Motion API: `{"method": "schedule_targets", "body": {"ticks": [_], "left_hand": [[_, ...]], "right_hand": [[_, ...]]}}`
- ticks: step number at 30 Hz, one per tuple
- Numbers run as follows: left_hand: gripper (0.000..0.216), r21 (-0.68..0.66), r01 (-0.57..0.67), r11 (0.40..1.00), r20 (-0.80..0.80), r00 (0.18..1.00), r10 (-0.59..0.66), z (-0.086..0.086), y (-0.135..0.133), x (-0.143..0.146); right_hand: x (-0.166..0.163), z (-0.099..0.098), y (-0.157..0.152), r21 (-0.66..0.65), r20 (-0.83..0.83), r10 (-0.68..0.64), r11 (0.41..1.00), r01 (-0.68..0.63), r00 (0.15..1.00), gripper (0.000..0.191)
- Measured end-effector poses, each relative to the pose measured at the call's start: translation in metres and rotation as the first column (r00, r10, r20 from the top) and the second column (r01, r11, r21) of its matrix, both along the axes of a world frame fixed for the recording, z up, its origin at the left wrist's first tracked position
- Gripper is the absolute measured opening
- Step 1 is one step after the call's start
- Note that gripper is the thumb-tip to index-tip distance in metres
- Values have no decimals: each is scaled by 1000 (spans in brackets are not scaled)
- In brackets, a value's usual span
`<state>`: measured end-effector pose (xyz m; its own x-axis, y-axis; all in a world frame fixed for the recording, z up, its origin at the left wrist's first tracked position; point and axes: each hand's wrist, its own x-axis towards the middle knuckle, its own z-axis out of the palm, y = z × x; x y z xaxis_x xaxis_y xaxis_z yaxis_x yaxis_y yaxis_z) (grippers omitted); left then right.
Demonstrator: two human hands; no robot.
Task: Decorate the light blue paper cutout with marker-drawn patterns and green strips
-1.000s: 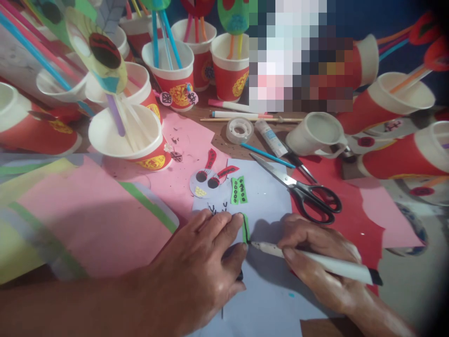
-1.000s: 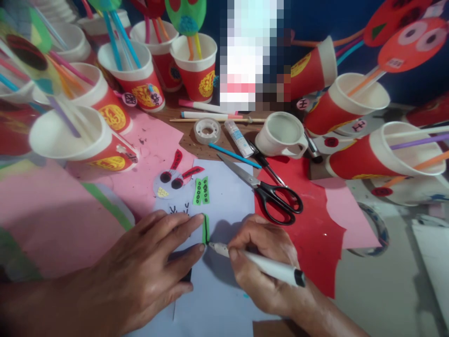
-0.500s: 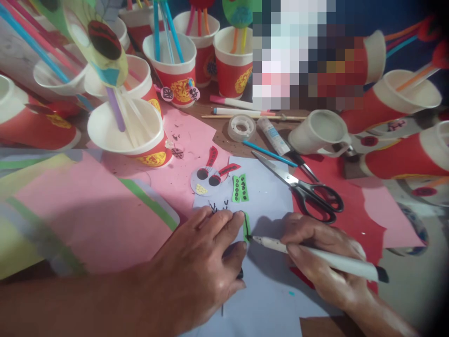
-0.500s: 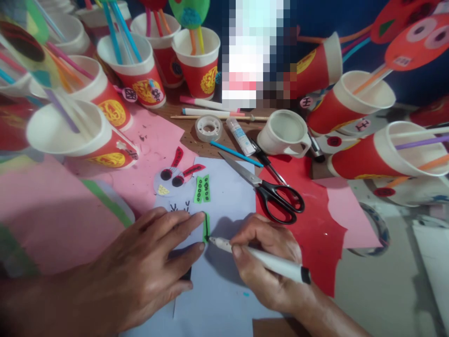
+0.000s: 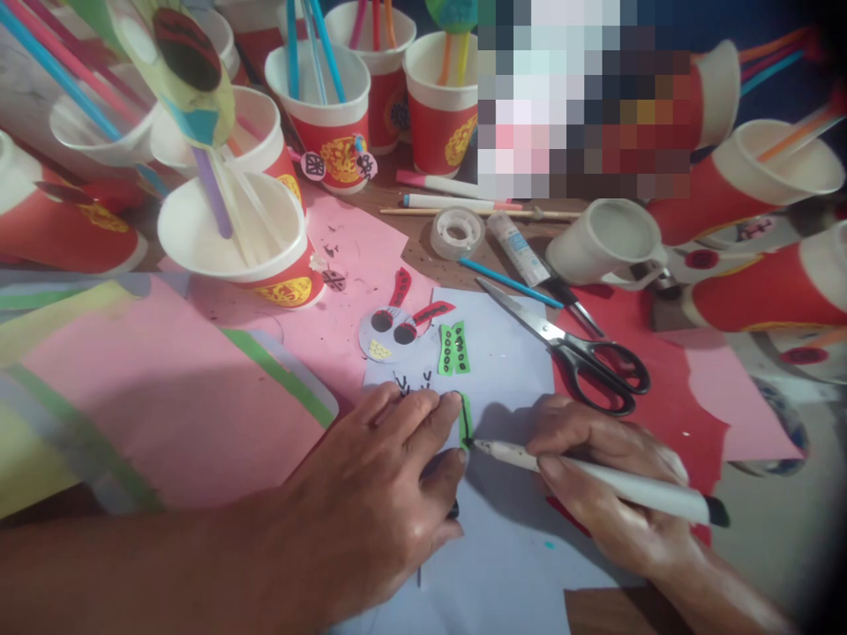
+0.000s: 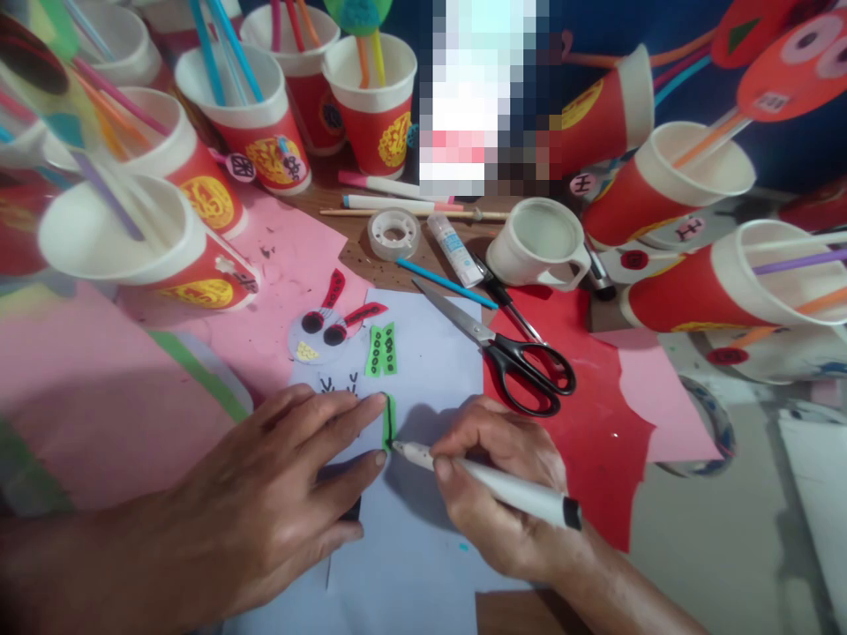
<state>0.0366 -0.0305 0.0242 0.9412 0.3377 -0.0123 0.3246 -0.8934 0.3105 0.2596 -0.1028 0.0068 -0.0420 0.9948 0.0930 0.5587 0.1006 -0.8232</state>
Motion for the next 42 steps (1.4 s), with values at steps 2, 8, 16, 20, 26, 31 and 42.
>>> {"method": "schedule_targets", "body": {"ticks": [2, 8, 16, 20, 26, 31, 42], "left_hand": [[31, 5, 8, 1000, 4, 1000, -8, 1, 1, 0], [31, 20, 6, 1000, 32, 999, -7, 1, 2, 0], [32, 17, 6, 1000, 22, 1000, -7, 2, 1, 0], [33, 17, 19, 1000, 15, 1000, -19, 3, 1, 0], [32, 16, 7, 1000, 12, 1000, -7, 1, 1, 0], [32, 14, 18, 1000, -1, 1000, -18, 2, 1, 0], [32, -12, -3, 1000, 5, 1000, 3, 0, -1, -2]], "right_hand": [[0, 1, 0, -8, 0, 4, 1000, -4, 1000, 8], [-3, 2, 2, -9, 9, -14, 1000, 14, 1000, 9], [-2, 0, -2, 4, 53, -60, 998, 60, 997, 9], [-4, 3, -3, -57, 54, -121, 991, 124, 991, 12], [-4, 2, -2, -48, 29, -108, 993, 109, 994, 12], [-2, 0, 0, -8, -3, -36, 999, 36, 999, 11], [-4, 0, -4, -47, -40, -118, 992, 116, 992, 8]]}}
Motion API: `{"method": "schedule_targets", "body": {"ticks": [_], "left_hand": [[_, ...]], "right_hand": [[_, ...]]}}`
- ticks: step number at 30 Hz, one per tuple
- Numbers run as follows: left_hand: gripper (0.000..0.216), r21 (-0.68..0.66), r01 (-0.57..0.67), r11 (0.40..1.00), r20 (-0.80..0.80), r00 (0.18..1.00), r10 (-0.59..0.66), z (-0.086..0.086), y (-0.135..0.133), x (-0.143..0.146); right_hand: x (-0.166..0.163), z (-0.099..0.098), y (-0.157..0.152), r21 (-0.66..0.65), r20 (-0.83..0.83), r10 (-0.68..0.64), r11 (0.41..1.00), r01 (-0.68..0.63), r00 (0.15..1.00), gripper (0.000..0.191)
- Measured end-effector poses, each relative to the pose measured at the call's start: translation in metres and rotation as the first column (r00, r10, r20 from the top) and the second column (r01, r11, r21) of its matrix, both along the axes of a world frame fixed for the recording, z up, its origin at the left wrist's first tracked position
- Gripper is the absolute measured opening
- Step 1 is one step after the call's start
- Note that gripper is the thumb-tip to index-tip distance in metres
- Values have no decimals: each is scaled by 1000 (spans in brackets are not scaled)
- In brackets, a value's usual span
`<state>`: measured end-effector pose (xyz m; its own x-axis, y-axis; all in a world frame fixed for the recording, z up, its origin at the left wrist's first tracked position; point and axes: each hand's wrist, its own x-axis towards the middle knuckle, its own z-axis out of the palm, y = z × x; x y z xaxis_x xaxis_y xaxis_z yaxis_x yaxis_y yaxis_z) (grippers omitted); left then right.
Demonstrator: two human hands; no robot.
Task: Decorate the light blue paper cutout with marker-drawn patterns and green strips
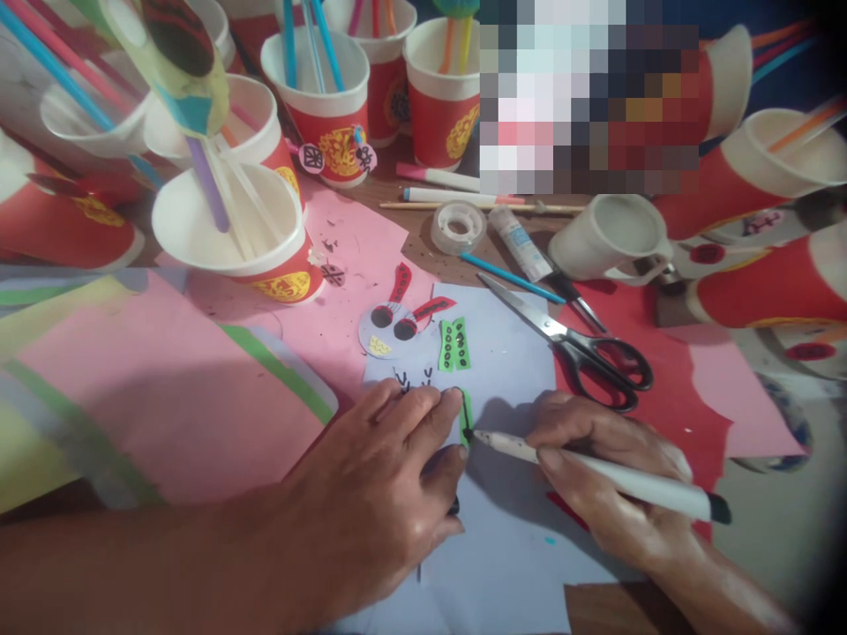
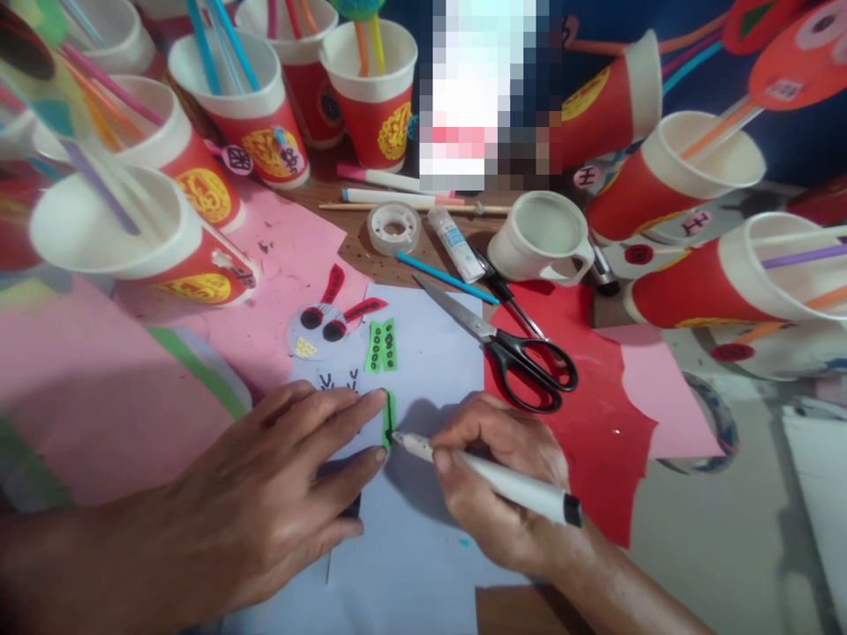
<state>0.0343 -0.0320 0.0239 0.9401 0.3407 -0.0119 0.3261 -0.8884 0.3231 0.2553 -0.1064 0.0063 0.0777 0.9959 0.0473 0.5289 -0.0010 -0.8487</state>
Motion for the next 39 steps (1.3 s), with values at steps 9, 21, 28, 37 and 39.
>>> {"method": "schedule_targets", "body": {"ticks": [9, 21, 28, 37, 39], "left_hand": [[31, -11, 2, 1000, 6, 1000, -2, 2, 1, 2], [31, -4, -3, 1000, 23, 1000, 3, 1, 1, 2], [32, 2, -17, 1000, 32, 999, 17, -2, -1, 1], [31, 10, -8, 1000, 31, 999, 8, -2, 1, 2], [31, 4, 5, 1000, 21, 1000, -5, -2, 1, 2]], "right_hand": [[-8, 3, 1, -116, -263, -320, 947, 300, 910, 7], [-6, 4, 1, -18, -5, -248, 969, 248, 969, 4], [-8, 3, 4, 70, 104, -171, 984, 165, 980, 7], [-9, 2, 3, 70, 201, -166, 985, 155, 966, 6], [-9, 2, 2, 67, 198, -160, 986, 149, 967, 6]]}}
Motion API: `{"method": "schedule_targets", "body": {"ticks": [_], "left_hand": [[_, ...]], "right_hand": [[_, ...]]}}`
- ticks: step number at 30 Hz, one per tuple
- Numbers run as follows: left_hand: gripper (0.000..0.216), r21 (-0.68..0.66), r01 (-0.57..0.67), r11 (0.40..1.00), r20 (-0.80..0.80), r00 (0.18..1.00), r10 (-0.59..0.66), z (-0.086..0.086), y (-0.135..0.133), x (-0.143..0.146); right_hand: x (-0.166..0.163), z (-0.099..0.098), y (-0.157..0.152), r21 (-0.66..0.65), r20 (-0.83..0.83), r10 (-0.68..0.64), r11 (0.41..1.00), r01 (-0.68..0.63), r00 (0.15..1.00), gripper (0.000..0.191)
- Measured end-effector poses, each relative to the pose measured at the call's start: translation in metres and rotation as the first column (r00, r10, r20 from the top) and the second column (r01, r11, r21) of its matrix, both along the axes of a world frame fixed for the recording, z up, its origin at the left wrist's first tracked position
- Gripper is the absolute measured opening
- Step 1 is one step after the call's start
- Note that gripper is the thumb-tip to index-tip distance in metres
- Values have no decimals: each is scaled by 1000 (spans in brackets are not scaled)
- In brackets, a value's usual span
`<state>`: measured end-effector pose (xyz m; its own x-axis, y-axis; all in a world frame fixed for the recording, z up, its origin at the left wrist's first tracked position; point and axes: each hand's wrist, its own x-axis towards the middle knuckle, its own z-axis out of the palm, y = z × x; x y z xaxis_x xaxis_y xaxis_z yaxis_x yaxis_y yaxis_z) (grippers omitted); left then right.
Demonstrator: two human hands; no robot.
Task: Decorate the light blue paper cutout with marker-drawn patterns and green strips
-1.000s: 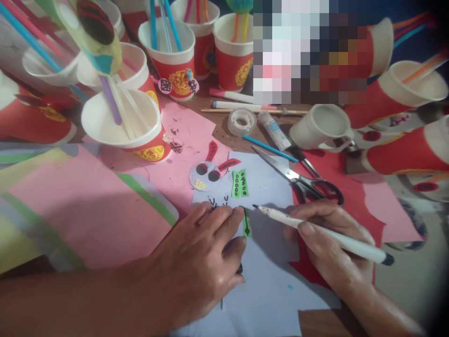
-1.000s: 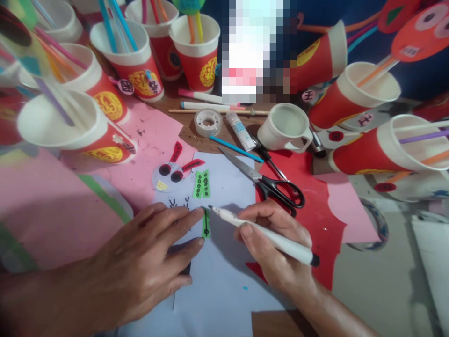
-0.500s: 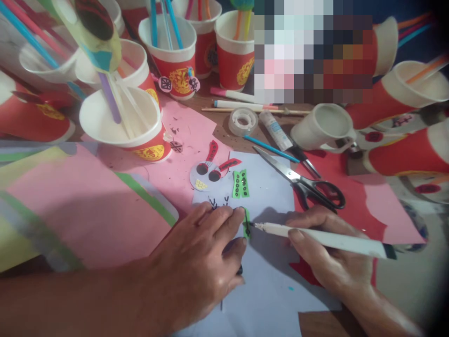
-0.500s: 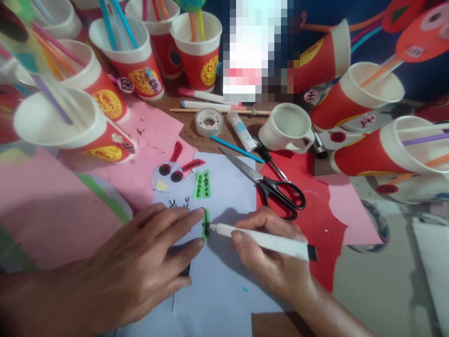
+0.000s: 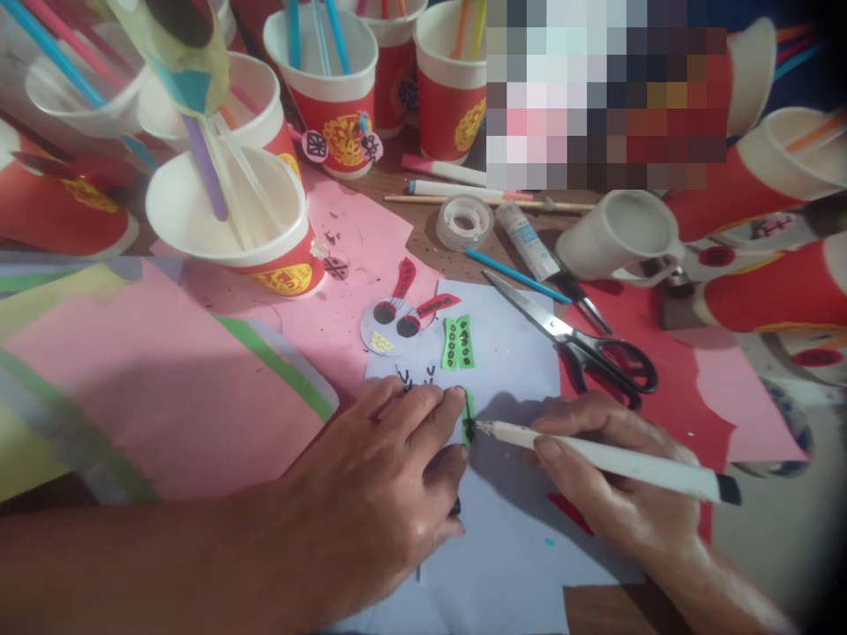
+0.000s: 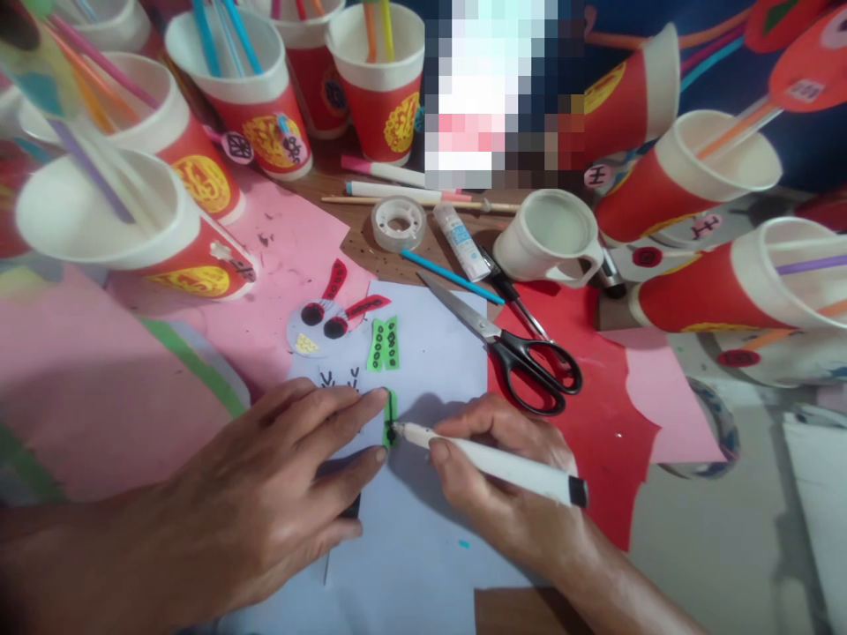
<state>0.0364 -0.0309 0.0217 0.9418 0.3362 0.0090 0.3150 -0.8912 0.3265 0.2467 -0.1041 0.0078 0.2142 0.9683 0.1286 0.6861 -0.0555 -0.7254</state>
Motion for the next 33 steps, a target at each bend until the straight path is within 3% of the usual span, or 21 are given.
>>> {"method": "schedule_targets", "body": {"ticks": [22, 33], "left_hand": [[33, 29, 7, 1000, 8, 1000, -8, 2, 1, -1], [29, 19, -56, 998, 16, 998, 56, 5, 0, 3]], "right_hand": [[-5, 5, 0, -90, 92, -54, 994, 63, 994, 9], [-3, 4, 2, -44, 111, -56, 997, 61, 992, 7]]}}
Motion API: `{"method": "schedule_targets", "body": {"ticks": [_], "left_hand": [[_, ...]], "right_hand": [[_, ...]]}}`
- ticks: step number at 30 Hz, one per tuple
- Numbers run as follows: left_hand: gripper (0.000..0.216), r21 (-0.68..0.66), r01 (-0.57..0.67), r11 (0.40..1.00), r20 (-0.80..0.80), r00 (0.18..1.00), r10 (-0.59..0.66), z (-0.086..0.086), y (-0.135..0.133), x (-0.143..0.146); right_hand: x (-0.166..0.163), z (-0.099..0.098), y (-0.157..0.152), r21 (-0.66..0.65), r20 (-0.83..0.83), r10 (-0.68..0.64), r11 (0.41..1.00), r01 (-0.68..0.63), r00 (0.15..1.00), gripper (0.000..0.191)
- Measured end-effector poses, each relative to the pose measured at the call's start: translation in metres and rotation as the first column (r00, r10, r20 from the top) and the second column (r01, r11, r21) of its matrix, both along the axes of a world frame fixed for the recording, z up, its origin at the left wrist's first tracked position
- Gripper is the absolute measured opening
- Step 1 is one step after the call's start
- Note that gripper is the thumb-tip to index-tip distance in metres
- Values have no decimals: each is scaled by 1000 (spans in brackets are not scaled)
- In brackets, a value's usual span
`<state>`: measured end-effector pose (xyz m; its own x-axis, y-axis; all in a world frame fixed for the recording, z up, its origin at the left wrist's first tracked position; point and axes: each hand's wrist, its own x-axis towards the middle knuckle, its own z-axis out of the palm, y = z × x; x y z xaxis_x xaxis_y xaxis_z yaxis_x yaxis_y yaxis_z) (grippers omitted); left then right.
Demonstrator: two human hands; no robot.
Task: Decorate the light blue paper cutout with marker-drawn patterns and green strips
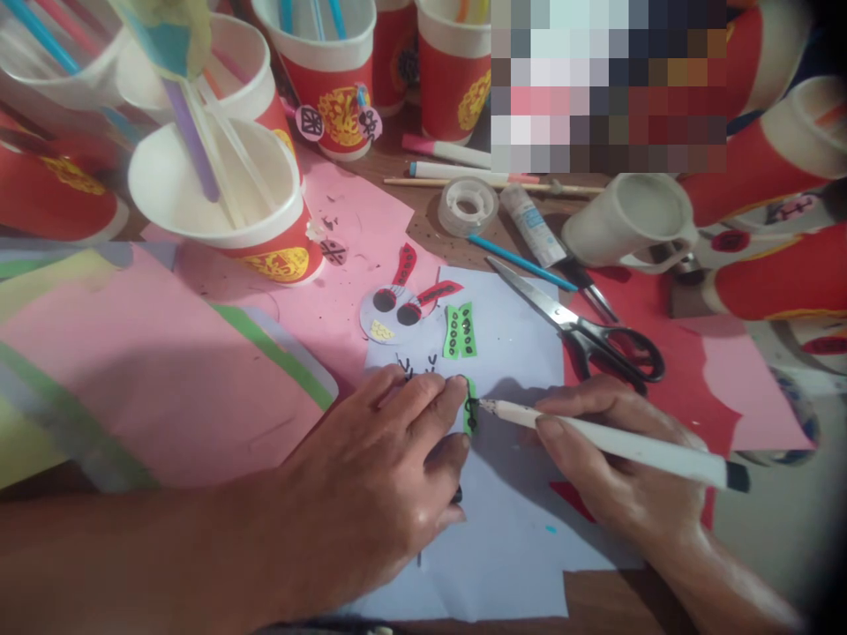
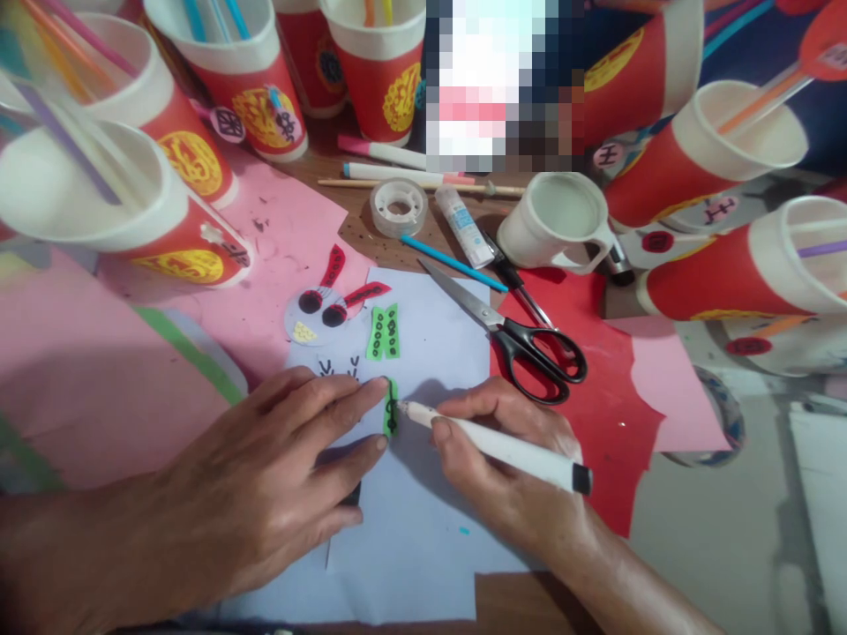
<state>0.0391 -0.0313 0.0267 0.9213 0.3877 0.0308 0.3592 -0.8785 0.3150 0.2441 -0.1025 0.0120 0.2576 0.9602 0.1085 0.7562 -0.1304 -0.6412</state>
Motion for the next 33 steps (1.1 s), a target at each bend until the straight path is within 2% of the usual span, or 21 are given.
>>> {"method": "schedule_targets", "body": {"ticks": [4, 7, 13, 22, 25, 29, 31, 33], "left_hand": [[31, 12, 50, 999, 14, 999, -50, 0, 1, -1], [31, 4, 30, 1000, 1, 1000, -30, 0, 1, 0], [30, -14, 56, 998, -20, 998, -57, 1, 1, -1], [33, 0, 68, 998, -29, 997, -68, -2, 2, -2], [31, -2, 56, 998, -16, 998, -56, -1, 2, -2], [29, -23, 41, 999, -9, 999, -42, 0, 3, -1], [30, -22, 57, 998, -7, 998, -57, 0, 3, -1], [31, -18, 65, 998, 2, 998, -65, -2, 4, -2]], "right_hand": [[2, 0, -1, 23, 22, 25, 999, -26, 999, 7], [2, -1, -2, 37, 16, 37, 999, -38, 999, 7], [3, -1, -4, -3, -35, 33, 999, -33, 999, 8], [1, 1, -2, -32, -9, 12, 999, -13, 1000, 11], [-1, 2, -1, -19, -156, -35, 999, 33, 987, 6], [-3, 2, 0, -31, -434, -124, 992, 123, 892, 3], [-3, 1, -1, -27, -460, -132, 991, 135, 878, 4], [-1, 0, -1, -22, -422, -116, 993, 118, 899, 5]]}}
